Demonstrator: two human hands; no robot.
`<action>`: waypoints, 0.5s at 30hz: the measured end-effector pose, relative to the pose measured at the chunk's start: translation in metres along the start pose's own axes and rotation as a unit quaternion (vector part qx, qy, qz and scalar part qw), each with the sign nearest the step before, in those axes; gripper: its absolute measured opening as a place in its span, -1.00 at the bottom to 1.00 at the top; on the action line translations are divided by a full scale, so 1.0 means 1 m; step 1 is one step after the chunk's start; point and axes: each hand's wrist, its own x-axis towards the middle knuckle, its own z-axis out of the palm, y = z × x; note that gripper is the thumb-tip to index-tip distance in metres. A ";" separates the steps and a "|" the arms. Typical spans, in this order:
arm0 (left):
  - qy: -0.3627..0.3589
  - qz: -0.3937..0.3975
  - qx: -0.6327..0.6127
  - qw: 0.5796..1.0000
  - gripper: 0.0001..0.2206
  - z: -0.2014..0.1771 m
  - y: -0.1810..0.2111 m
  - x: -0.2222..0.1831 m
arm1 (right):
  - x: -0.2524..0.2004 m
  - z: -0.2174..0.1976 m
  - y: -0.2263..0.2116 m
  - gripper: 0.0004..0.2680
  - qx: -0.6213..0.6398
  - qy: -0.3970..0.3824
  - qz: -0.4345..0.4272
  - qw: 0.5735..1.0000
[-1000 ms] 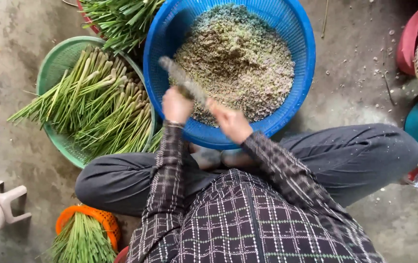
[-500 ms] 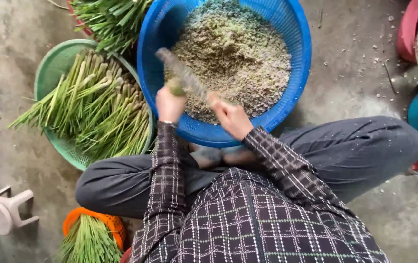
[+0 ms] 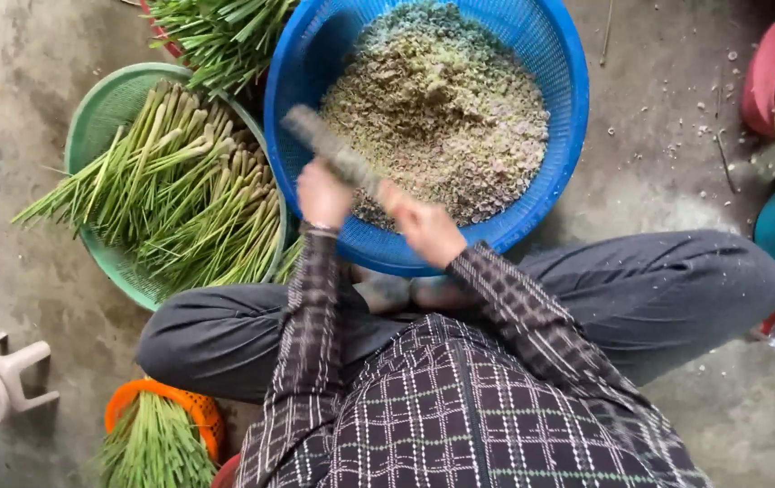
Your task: Slicing bunches of lemongrass stalks into small pieces using a large knife over a plastic basin.
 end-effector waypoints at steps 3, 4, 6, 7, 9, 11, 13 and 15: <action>-0.135 0.065 -0.057 0.987 -0.84 -0.077 0.071 -0.063 | 0.029 0.014 0.048 -0.71 0.012 0.002 0.081 0.997; -0.127 0.048 -0.056 0.989 -0.83 -0.069 0.071 -0.056 | 0.026 0.005 0.034 -0.74 0.030 0.032 0.096 0.994; -0.116 0.026 -0.063 0.991 -0.80 -0.048 0.048 -0.024 | 0.014 -0.001 0.021 -0.76 0.042 0.057 0.106 0.992; -0.066 -0.013 -0.068 0.995 -0.84 -0.034 0.026 0.002 | 0.005 0.001 0.022 -0.71 0.050 0.010 0.057 0.997; -0.014 -0.055 -0.069 0.996 -0.87 -0.027 0.010 0.010 | 0.002 0.003 0.016 -0.66 0.061 -0.040 0.005 0.997; -0.101 -0.060 -0.020 0.993 -0.81 -0.038 0.033 -0.024 | 0.010 -0.006 0.003 -0.74 0.063 -0.003 0.023 0.998; -0.131 -0.036 -0.040 0.990 -0.81 -0.046 0.040 -0.035 | 0.020 -0.009 0.003 -0.75 0.057 -0.009 0.043 0.997; -0.172 -0.003 -0.063 0.983 -0.78 -0.052 0.049 -0.050 | 0.020 -0.011 0.002 -0.76 0.045 -0.008 0.074 0.996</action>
